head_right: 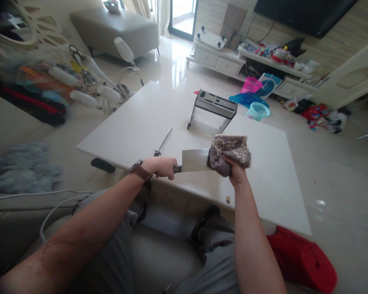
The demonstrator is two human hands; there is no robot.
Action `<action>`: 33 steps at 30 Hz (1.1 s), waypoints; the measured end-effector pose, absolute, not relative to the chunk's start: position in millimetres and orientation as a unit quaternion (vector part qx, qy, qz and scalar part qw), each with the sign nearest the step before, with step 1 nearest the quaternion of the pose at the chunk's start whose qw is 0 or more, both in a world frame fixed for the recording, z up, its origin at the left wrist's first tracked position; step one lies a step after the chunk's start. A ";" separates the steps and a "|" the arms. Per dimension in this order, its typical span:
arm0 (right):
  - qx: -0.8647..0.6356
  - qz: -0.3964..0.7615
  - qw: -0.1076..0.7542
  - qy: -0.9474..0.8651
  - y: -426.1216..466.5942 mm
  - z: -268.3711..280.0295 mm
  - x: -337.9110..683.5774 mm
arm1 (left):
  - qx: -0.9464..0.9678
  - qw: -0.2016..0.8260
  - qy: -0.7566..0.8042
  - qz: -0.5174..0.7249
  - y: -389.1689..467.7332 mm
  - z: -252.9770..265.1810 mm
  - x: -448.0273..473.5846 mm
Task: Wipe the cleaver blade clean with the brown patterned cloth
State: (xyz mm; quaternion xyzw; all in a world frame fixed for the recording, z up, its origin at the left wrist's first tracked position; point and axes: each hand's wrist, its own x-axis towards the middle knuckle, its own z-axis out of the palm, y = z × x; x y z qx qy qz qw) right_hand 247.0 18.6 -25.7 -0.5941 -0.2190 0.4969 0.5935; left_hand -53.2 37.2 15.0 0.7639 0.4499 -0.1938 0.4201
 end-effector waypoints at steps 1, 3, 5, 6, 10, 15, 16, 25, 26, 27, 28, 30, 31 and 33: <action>-0.605 0.509 0.568 -0.230 15.1 -25.8 248.3 | 0.766 0.414 0.449 -0.200 36.5 15.1 -55.3; -0.621 0.535 0.520 -0.241 9.3 -27.7 251.3 | 0.771 0.397 0.450 -0.215 35.1 15.3 -57.6; -0.629 0.554 0.490 -0.240 6.2 -31.3 254.1 | 0.774 0.381 0.451 -0.230 33.9 16.1 -57.7; -0.630 0.559 0.483 -0.240 5.8 -33.3 255.0 | 0.774 0.375 0.452 -0.235 33.5 16.7 -57.1; -0.610 0.549 0.512 -0.253 10.9 -39.0 252.2 | 0.774 0.360 0.465 -0.233 32.7 19.7 -53.8; -0.574 0.507 0.597 -0.238 22.6 -38.3 239.1 | 0.775 0.370 0.474 -0.195 33.0 17.9 -52.2; -0.572 0.490 0.617 -0.228 24.4 -37.9 237.4 | 0.776 0.372 0.474 -0.188 33.0 16.8 -51.9; -0.615 0.497 0.572 -0.218 22.6 -51.9 239.5 | 0.763 0.362 0.493 -0.208 30.4 13.9 -45.2; -0.618 0.501 0.565 -0.217 21.6 -53.1 239.3 | 0.763 0.359 0.495 -0.209 30.0 13.8 -45.1; -0.619 0.506 0.561 -0.217 20.6 -53.4 238.9 | 0.764 0.355 0.496 -0.209 29.7 13.4 -45.3; -0.617 0.512 0.557 -0.217 19.5 -52.7 238.4 | 0.766 0.352 0.496 -0.208 29.5 12.9 -46.0; -0.612 0.525 0.548 -0.221 17.1 -49.1 237.3 | 0.770 0.348 0.493 -0.206 29.5 11.4 -48.4; -0.609 0.534 0.542 -0.226 15.7 -46.6 236.9 | 0.773 0.343 0.492 -0.207 29.7 10.6 -49.8; -0.605 0.557 0.519 -0.234 12.7 -42.1 236.6 | 0.775 0.332 0.492 -0.216 30.2 9.1 -52.5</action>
